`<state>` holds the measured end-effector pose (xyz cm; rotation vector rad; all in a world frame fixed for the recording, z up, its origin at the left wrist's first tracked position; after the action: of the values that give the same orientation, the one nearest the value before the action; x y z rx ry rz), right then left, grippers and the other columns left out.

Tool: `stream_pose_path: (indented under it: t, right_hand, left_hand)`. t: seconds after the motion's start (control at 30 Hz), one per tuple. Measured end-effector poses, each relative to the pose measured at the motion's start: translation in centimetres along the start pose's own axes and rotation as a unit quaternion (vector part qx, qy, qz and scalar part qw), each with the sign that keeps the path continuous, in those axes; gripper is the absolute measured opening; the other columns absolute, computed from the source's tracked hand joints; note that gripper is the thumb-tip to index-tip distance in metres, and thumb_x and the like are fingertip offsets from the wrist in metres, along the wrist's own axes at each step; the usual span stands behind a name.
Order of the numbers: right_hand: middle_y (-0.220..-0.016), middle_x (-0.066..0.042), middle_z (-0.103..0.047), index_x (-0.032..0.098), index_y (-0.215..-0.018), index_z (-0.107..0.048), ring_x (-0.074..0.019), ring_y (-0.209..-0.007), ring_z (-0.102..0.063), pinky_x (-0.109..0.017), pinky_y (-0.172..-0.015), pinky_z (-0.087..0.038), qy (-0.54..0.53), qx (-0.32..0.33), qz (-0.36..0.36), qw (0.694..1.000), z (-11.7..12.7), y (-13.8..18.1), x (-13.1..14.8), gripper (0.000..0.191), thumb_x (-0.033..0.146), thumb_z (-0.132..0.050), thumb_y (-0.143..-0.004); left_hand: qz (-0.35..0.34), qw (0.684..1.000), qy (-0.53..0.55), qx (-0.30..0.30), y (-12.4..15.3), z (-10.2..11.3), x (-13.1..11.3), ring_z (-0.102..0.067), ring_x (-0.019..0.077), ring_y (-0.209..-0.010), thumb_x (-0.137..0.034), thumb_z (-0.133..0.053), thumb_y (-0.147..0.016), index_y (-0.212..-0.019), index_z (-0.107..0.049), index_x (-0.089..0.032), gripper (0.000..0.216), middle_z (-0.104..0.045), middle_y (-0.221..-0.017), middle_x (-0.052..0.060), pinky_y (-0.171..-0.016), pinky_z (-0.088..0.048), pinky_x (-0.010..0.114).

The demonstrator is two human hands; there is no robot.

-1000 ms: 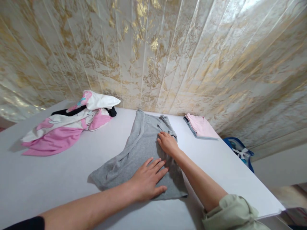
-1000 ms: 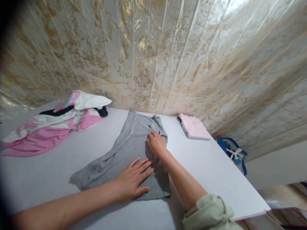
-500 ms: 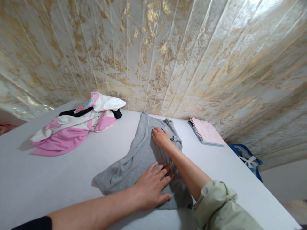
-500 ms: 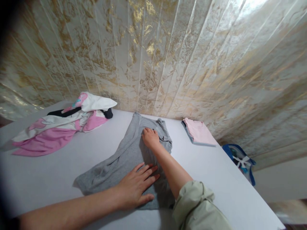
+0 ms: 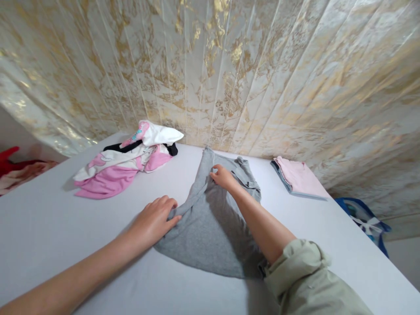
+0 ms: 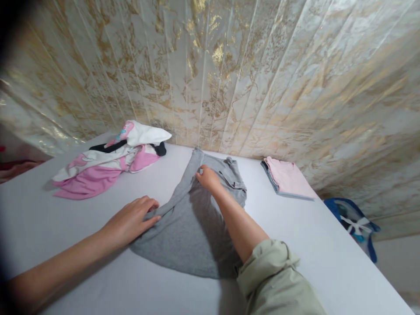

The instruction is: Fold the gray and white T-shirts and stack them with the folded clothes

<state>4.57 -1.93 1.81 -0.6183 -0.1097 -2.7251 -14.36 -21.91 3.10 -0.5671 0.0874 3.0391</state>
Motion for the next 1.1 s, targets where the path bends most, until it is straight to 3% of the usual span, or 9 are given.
stream_pose_path:
  t: [0.17,0.3,0.43,0.6,0.73,0.83,0.97,1.1]
  right_hand:
    - [-0.103,-0.011,-0.071,0.014,-0.135,-0.045,-0.0217,-0.092,-0.067,-0.029,-0.079,-0.048,-0.032,-0.006,-0.005,0.999,-1.1,-1.0,0.8,0.058,0.027,-0.061,-0.082]
    - [-0.094,-0.009,-0.072,0.012,-0.134,-0.046,-0.0193,-0.082,-0.068,-0.027,-0.077,-0.050,-0.074,-0.016,-0.017,0.997,-1.3,-1.7,0.8,0.055,0.017,-0.056,-0.080]
    - [-0.082,-0.005,-0.070,0.013,-0.129,-0.051,-0.0157,-0.069,-0.067,-0.026,-0.071,-0.052,-0.125,-0.022,-0.032,0.991,-1.7,-1.9,0.4,0.049,0.013,-0.054,-0.080]
    - [-0.084,-0.002,-0.068,0.015,-0.127,-0.052,-0.0107,-0.060,-0.061,-0.022,-0.060,-0.052,-0.193,-0.024,-0.042,0.980,-2.8,-2.0,0.6,0.048,0.016,-0.057,-0.079]
    - [-0.080,-0.001,-0.066,0.017,-0.124,-0.058,-0.0097,-0.060,-0.060,-0.021,-0.060,-0.051,-0.226,-0.034,-0.038,0.973,-2.7,-2.3,1.1,0.047,0.014,-0.057,-0.077]
    - [-0.084,-0.001,-0.068,0.017,-0.117,-0.064,-0.0107,-0.066,-0.061,-0.022,-0.066,-0.051,-0.228,-0.058,-0.026,0.972,-1.9,-2.3,0.9,0.042,0.014,-0.050,-0.078]
    - [-0.100,-0.003,-0.071,0.017,-0.111,-0.069,-0.0146,-0.088,-0.065,-0.026,-0.083,-0.051,-0.204,-0.085,-0.013,0.975,-1.1,-1.4,-0.4,0.042,0.011,-0.045,-0.077]
    - [-0.110,-0.004,-0.071,0.018,-0.106,-0.071,-0.0168,-0.106,-0.062,-0.029,-0.097,-0.044,-0.166,-0.079,0.004,0.983,-1.1,-0.2,-1.6,0.038,0.010,-0.049,-0.077]
  left_hand:
    - [0.010,0.997,0.071,-0.008,0.9,-0.6,0.7,-0.054,0.0200,-0.078,-0.032,-0.052,-0.081,-0.074,-0.047,-0.021,0.014,-0.056,-0.078,0.001,-0.069,-0.038,0.030]
    - [0.067,0.981,0.181,0.026,1.0,-0.1,0.7,-0.052,0.0158,-0.064,-0.036,-0.053,-0.077,-0.084,-0.045,-0.022,0.018,-0.053,-0.068,-0.005,-0.059,-0.034,0.025]
    - [0.078,0.964,0.245,0.074,1.5,0.2,1.1,-0.052,0.0153,-0.064,-0.039,-0.054,-0.073,-0.085,-0.049,-0.021,0.023,-0.055,-0.067,-0.005,-0.058,-0.035,0.023]
    - [0.086,0.968,0.234,0.036,2.1,1.1,1.3,-0.049,0.0143,-0.062,-0.038,-0.050,-0.074,-0.078,-0.050,-0.021,0.018,-0.051,-0.065,-0.005,-0.058,-0.034,0.023]
    - [0.073,0.972,0.221,-0.019,2.8,2.3,-0.9,-0.050,0.0149,-0.064,-0.037,-0.050,-0.077,-0.083,-0.052,-0.022,0.016,-0.051,-0.068,-0.005,-0.060,-0.037,0.024]
    - [0.011,0.980,0.198,-0.029,3.4,1.9,-4.0,-0.056,0.0170,-0.075,-0.029,-0.049,-0.080,-0.091,-0.055,-0.022,0.014,-0.059,-0.082,-0.001,-0.069,-0.043,0.027]
    - [-0.083,0.988,0.120,0.045,4.4,-1.3,-7.7,-0.061,0.0186,-0.093,-0.017,-0.047,-0.085,-0.105,-0.056,-0.024,0.023,-0.061,-0.106,0.004,-0.081,-0.046,0.029]
    - [-0.118,0.987,0.040,0.105,5.0,-4.1,-8.7,-0.062,0.0210,-0.097,-0.016,-0.056,-0.084,-0.112,-0.055,-0.024,0.030,-0.060,-0.106,0.005,-0.080,-0.048,0.030]
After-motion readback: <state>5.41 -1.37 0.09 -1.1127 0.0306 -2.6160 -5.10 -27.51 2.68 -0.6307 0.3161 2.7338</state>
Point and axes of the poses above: each hand's wrist, its own y-axis away from the middle knuckle, its own z-axis out of the back of the hand, x = y × z, the point moved 2 cm from there along -y, towards the middle knuckle
